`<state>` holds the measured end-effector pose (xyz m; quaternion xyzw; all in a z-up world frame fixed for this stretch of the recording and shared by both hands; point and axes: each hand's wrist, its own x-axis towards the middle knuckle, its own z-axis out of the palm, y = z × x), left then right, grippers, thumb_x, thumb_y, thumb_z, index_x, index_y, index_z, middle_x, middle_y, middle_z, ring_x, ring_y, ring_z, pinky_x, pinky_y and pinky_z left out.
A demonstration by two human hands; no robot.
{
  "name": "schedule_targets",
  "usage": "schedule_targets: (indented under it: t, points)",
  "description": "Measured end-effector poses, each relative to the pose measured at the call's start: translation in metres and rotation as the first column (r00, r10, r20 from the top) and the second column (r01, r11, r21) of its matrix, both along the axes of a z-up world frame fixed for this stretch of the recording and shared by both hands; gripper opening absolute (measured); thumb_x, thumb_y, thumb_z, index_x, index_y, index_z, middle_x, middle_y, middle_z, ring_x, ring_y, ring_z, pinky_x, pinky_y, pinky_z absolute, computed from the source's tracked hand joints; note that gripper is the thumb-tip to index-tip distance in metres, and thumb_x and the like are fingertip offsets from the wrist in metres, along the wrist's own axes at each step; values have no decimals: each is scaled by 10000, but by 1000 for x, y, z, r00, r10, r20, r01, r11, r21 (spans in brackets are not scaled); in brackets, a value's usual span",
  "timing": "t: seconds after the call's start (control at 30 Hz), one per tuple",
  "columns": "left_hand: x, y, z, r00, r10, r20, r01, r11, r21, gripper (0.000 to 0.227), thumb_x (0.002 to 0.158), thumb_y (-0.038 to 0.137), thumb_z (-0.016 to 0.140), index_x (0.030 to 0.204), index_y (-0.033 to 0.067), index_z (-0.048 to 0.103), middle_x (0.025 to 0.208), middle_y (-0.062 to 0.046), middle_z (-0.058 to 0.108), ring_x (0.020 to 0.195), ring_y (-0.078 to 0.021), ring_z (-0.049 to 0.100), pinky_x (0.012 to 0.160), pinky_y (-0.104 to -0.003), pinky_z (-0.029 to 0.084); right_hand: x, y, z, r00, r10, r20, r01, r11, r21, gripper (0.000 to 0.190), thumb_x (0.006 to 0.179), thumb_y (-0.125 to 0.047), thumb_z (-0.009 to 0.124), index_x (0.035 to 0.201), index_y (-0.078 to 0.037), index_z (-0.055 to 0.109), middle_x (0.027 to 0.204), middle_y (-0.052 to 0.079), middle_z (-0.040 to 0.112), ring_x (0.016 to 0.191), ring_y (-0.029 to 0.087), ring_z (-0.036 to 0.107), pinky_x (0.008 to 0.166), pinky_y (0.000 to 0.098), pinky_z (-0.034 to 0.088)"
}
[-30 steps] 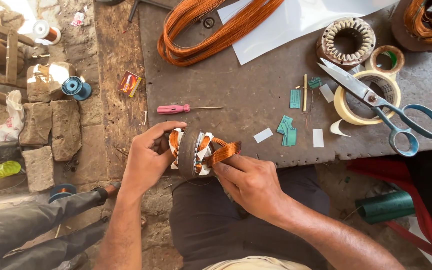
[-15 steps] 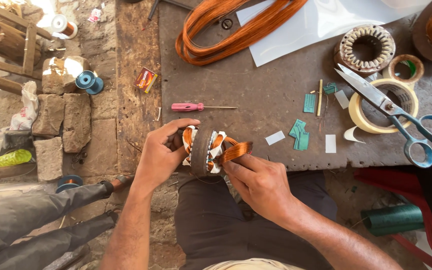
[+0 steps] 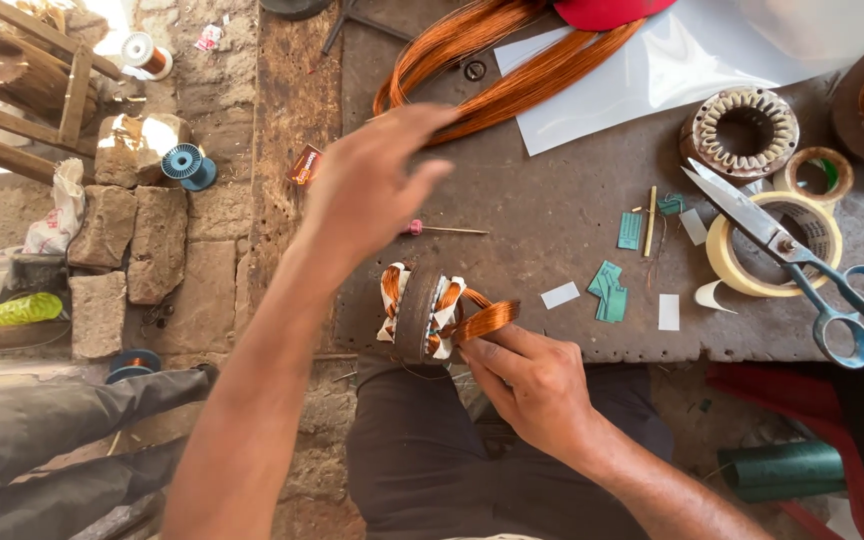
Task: The person sits at a workbench and hand-winds a bundle of enameled copper wire around a motor stator core, threading and pressing the wire loops into slots around the core. They reposition the core, pull the wire taut, and pick up a small green insulating piece from the bench to continue winding.
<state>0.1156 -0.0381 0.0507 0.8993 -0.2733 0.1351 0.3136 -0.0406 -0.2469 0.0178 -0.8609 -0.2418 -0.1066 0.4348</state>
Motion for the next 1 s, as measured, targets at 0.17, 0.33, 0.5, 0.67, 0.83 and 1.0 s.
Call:
schedule_targets:
  t: [0.17,0.33,0.5,0.67,0.83,1.0]
  points:
    - [39,-26,-26,995,77,69,-95,949,302,507,860,327,778,1263,39,672,1211,-131,717,870,-306,736,737,-455,577,-1,-3,-1,1000,1,-17,-1,1000,10,165,838,-51,774,1001,-71,755,869,48,712,679,232,709,548,360,542]
    - [54,-22,-41,981,181,71,-194,926,324,261,919,214,747,1168,134,756,1152,-85,744,887,-282,739,754,-425,586,1,-5,-2,1000,5,-18,-5,1000,28,167,826,-44,771,990,-70,757,870,49,723,680,235,721,537,359,549]
    - [66,-17,-21,918,309,-249,-282,949,137,142,939,235,722,1042,192,811,953,-19,783,741,-156,706,693,-361,564,1,-4,-1,1000,11,-8,-11,999,46,181,835,-48,772,1014,-67,757,882,47,727,681,231,724,537,351,552]
    - [69,-18,-13,900,319,-298,-262,941,215,143,945,253,723,1053,197,799,943,-16,784,705,-149,704,673,-373,576,1,-4,-2,999,19,-50,-16,998,61,175,844,-43,772,1018,-57,763,870,46,731,650,205,727,517,339,558]
    - [61,-32,3,906,307,-292,-203,920,336,222,869,323,785,1026,167,809,880,-60,787,715,-196,724,693,-403,561,1,-5,-1,1000,4,-23,-2,999,48,151,832,-50,782,981,-62,765,860,52,731,658,227,720,523,353,552]
    - [73,-66,22,931,265,253,-322,921,219,233,888,288,768,917,57,781,936,-130,776,714,-309,742,572,-428,568,2,-6,0,1000,8,-26,-6,997,72,160,829,-50,778,988,-62,766,871,55,733,675,240,725,528,360,554]
